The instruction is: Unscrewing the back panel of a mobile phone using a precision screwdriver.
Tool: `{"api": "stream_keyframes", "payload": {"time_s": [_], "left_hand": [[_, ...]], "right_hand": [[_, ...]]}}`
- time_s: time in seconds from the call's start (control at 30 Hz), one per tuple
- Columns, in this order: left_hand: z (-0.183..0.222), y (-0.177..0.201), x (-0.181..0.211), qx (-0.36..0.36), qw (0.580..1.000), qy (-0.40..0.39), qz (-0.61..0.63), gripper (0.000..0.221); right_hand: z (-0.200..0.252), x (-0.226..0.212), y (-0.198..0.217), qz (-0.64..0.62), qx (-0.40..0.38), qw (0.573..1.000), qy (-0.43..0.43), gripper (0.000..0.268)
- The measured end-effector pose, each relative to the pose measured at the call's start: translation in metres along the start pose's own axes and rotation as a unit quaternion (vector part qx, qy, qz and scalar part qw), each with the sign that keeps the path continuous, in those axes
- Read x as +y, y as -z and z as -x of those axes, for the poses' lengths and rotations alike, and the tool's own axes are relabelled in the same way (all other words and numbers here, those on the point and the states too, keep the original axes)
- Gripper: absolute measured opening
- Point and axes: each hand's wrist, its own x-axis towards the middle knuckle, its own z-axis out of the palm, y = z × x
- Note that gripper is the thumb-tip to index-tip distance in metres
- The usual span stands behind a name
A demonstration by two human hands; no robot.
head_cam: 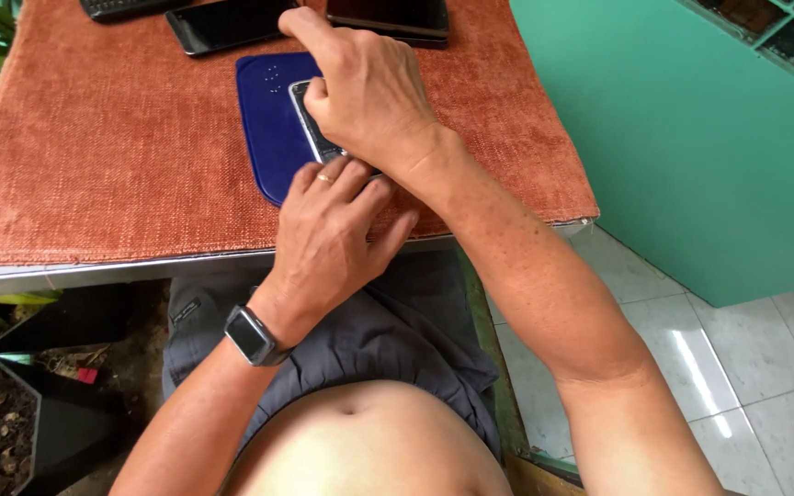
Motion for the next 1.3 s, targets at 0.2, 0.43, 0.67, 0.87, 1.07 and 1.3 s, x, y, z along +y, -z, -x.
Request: {"api": "stream_keyframes", "payload": {"time_s": [0.2,0.43,0.67,0.87,1.07,1.3], "left_hand": [[0.023,0.002,-0.004,-0.036,0.999,0.023,0.005,0.030],[0.035,-0.008,-0.008,0.004,0.999,-0.014,-0.034,0.021],[0.034,-0.008,-0.007,0.017,0.999,-0.011,-0.034,0.021],[0.036,-0.010,-0.007,0.018,0.999,-0.008,-0.040,0.020],[0.037,-0.011,-0.008,0.010,0.999,-0.007,-0.042,0.023],[0.037,-0.011,-0.008,0.006,0.999,-0.004,-0.039,0.025]], "right_hand": [[0.000,0.001,-0.002,-0.012,-0.016,1.000,0.016,0.044],[-0.006,0.003,0.006,-0.127,-0.045,0.989,0.059,0.053],[-0.007,0.001,0.012,-0.140,-0.077,0.985,0.062,0.060],[-0.003,0.009,0.000,-0.063,-0.017,0.995,0.068,0.047],[-0.002,0.010,0.004,-0.137,-0.095,0.986,-0.003,0.022],[0.000,0.014,0.000,-0.027,-0.014,0.999,0.032,0.041]]}}
